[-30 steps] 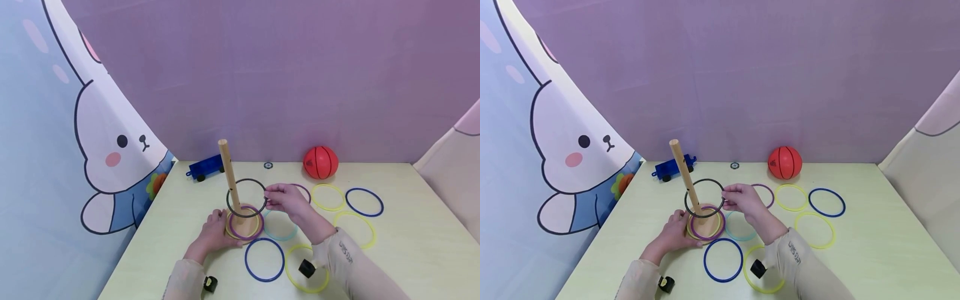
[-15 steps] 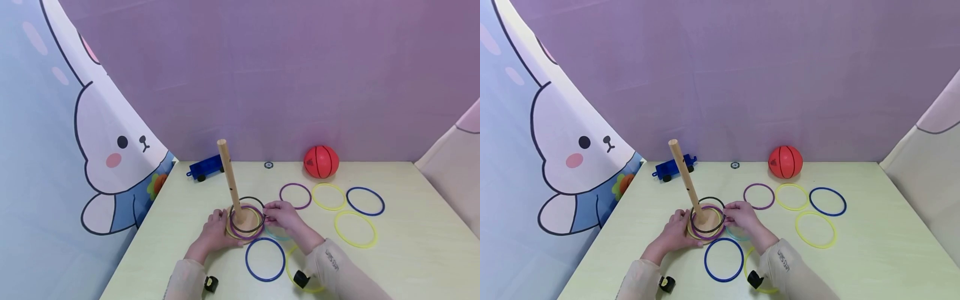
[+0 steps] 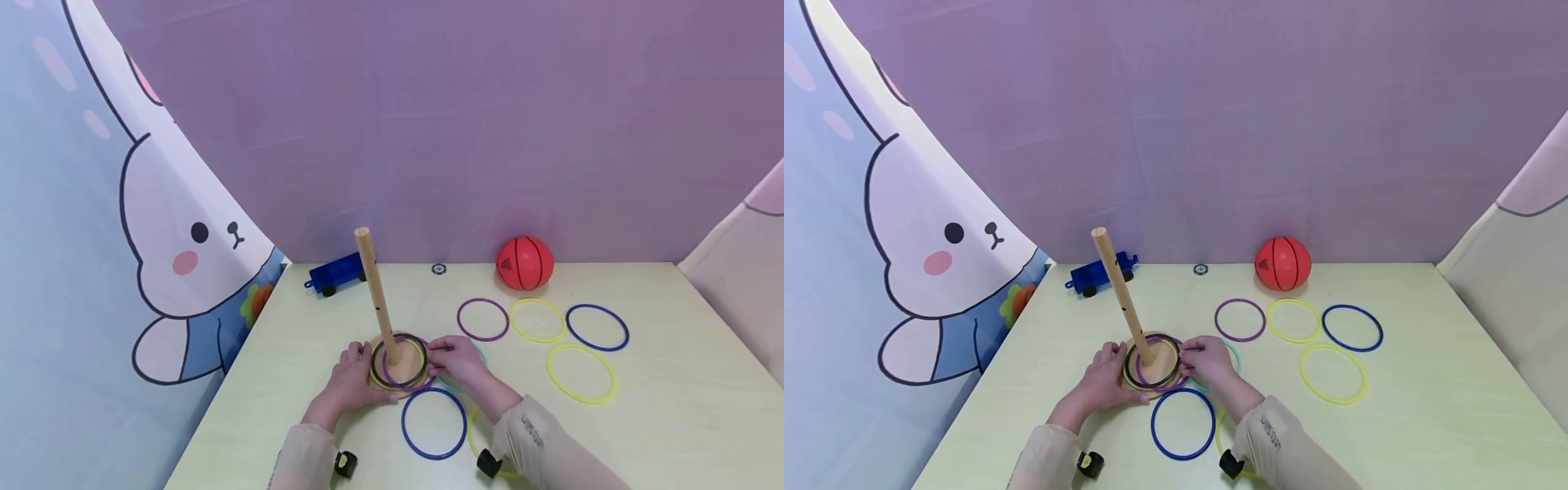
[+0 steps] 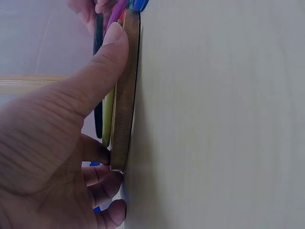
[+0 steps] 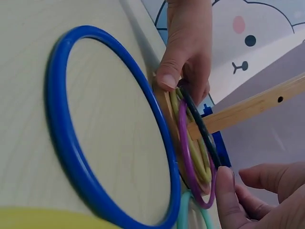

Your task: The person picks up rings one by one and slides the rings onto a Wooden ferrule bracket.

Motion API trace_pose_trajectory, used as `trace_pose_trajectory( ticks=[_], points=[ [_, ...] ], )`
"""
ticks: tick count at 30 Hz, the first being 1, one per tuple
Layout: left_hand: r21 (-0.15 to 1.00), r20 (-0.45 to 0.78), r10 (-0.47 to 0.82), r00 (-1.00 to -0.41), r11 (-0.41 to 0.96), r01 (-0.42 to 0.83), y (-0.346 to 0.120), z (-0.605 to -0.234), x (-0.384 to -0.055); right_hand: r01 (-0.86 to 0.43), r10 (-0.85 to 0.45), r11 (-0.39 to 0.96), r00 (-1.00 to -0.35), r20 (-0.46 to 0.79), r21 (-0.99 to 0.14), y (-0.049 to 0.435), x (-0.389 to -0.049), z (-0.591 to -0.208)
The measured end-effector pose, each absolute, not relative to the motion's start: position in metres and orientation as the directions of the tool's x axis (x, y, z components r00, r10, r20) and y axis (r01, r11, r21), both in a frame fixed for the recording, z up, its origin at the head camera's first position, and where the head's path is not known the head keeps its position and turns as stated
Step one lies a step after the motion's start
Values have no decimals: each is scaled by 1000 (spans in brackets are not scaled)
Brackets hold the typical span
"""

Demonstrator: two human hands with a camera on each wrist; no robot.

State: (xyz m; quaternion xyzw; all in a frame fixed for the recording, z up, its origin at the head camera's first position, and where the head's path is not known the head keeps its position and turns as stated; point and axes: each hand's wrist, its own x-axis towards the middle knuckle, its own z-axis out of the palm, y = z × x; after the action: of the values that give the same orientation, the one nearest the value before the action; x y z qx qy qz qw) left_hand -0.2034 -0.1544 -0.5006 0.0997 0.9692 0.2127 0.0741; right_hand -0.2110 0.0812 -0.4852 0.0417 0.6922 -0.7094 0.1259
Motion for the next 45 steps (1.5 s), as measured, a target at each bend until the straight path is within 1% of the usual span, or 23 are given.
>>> trace_pose_trajectory(
  ticks=[7, 13, 20, 30, 37, 42, 45],
  points=[
    [432, -88, 243, -966, 883, 183, -155, -498, -203, 190, -114, 47, -974, -195, -981, 97, -204, -476],
    [435, -95, 243, -965, 882, 179, -155, -497, -201, 166, -139, 82, -974, -177, -983, 119, -191, -470],
    [430, -101, 240, -965, 886, 175, -155, -497, -202, 171, -191, 64, -965, -180, -983, 145, -173, -467],
    [442, -104, 236, -966, 881, 168, -155, -497, -201, 199, -182, 57, -961, -206, -978, 181, -152, -469],
    [441, -102, 237, -966, 881, 170, -155, -497, -202, 228, -94, 115, -966, -240, -967, 201, -136, -475],
    [445, -104, 239, -966, 879, 169, -155, -497, -202, 269, 9, 185, -962, -272, -945, 213, -125, -481],
    [441, -106, 240, -965, 881, 171, -155, -497, -203, 294, 37, 233, -955, -294, -927, 219, -120, -485]
  ],
)
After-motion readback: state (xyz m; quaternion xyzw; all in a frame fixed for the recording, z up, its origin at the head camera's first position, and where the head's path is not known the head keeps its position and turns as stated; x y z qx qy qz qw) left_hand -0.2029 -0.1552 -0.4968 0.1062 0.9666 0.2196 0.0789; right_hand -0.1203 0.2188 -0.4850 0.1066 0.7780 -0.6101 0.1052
